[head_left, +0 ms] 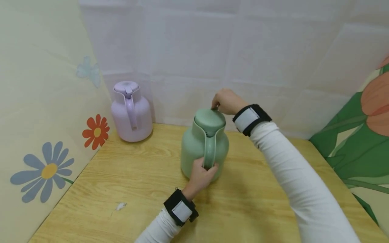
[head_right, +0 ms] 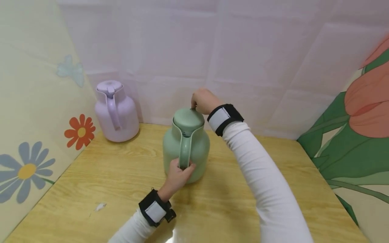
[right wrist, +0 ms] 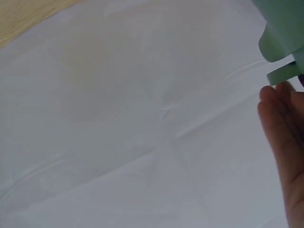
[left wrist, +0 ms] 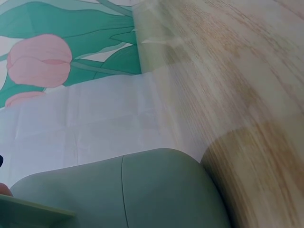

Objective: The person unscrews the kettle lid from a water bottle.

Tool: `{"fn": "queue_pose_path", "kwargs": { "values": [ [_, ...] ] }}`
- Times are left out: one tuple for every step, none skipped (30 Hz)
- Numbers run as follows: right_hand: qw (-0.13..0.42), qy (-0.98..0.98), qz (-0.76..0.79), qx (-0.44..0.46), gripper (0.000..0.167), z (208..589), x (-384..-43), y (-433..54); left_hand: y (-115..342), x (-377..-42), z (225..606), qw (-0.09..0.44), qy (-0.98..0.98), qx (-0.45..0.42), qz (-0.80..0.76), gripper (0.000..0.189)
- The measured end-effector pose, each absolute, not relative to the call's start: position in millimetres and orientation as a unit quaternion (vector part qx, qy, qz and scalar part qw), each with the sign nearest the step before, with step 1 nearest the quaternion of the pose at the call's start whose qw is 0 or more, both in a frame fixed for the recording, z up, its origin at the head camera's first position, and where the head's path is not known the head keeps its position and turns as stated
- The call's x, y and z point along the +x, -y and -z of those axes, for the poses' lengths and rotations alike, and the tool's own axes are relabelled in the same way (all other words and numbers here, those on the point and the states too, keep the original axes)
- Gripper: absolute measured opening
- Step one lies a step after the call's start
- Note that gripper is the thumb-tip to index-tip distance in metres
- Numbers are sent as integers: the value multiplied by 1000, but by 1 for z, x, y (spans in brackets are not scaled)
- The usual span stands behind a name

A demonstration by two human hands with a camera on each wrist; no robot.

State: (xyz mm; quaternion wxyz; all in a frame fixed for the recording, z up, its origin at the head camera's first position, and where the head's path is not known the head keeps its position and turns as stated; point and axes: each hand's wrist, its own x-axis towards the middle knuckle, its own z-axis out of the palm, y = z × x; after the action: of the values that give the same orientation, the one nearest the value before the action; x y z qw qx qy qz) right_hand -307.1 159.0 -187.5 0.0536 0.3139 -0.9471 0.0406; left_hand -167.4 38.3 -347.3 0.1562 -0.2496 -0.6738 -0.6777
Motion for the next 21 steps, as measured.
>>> {"fn": "queue_pose_path", "kwargs": {
  "values": [
    [54, 947, -38, 314, 22, 188, -308, -160, -39, -168, 348, 156, 673, -249, 678, 8],
    [55, 947, -35, 316, 21, 188, -309, -161, -40, -168, 348, 155, 673, -249, 679, 8],
    [54, 947, -35, 314, 19, 188, -309, -161, -41, -168, 348, 153, 673, -249, 679, 8],
    [53, 948, -36, 312, 19, 187, -309, -161, -42, -168, 348, 152, 674, -249, 679, 9],
    [51, 949, -38, 310, 19, 187, -310, -161, -43, -169, 348, 150, 675, -248, 679, 10],
    [50, 950, -40, 307, 18, 187, -310, -161, -44, -169, 349, 149, 675, -249, 678, 10],
    [48, 951, -44, 301, 19, 187, -310, -161, -45, -170, 349, 149, 676, -250, 677, 11],
    [47, 954, -48, 293, 19, 187, -311, -161, -45, -170, 349, 148, 677, -253, 675, 11],
    [45, 957, -54, 283, 20, 188, -312, -160, -46, -170, 349, 149, 678, -253, 673, 11],
    [46, 959, -57, 275, 20, 188, -312, -160, -47, -170, 350, 151, 680, -254, 672, 11],
    [48, 961, -58, 266, 19, 189, -313, -160, -47, -170, 350, 153, 681, -254, 670, 11],
    [50, 963, -57, 257, 19, 190, -313, -159, -48, -170, 350, 157, 683, -255, 667, 11],
    [53, 966, -52, 248, 20, 190, -313, -158, -49, -171, 351, 159, 683, -256, 665, 11],
    [57, 968, -45, 242, 22, 190, -313, -157, -49, -171, 351, 160, 683, -258, 664, 11],
    [59, 969, -39, 237, 24, 190, -313, -156, -50, -171, 351, 161, 683, -259, 664, 11],
    [62, 970, -31, 233, 26, 189, -312, -155, -51, -171, 351, 163, 682, -261, 664, 10],
    [66, 971, -23, 230, 26, 189, -312, -154, -52, -172, 351, 164, 681, -261, 664, 11],
    [68, 971, -17, 229, 26, 189, -312, -153, -52, -172, 351, 163, 680, -261, 665, 11],
    [69, 971, -14, 229, 24, 189, -313, -153, -53, -172, 351, 164, 679, -261, 666, 10],
    [70, 971, -14, 230, 21, 189, -314, -153, -53, -172, 351, 163, 679, -260, 667, 10],
    [69, 970, -16, 233, 19, 189, -314, -153, -54, -172, 351, 161, 678, -259, 669, 10]
  ]
}}
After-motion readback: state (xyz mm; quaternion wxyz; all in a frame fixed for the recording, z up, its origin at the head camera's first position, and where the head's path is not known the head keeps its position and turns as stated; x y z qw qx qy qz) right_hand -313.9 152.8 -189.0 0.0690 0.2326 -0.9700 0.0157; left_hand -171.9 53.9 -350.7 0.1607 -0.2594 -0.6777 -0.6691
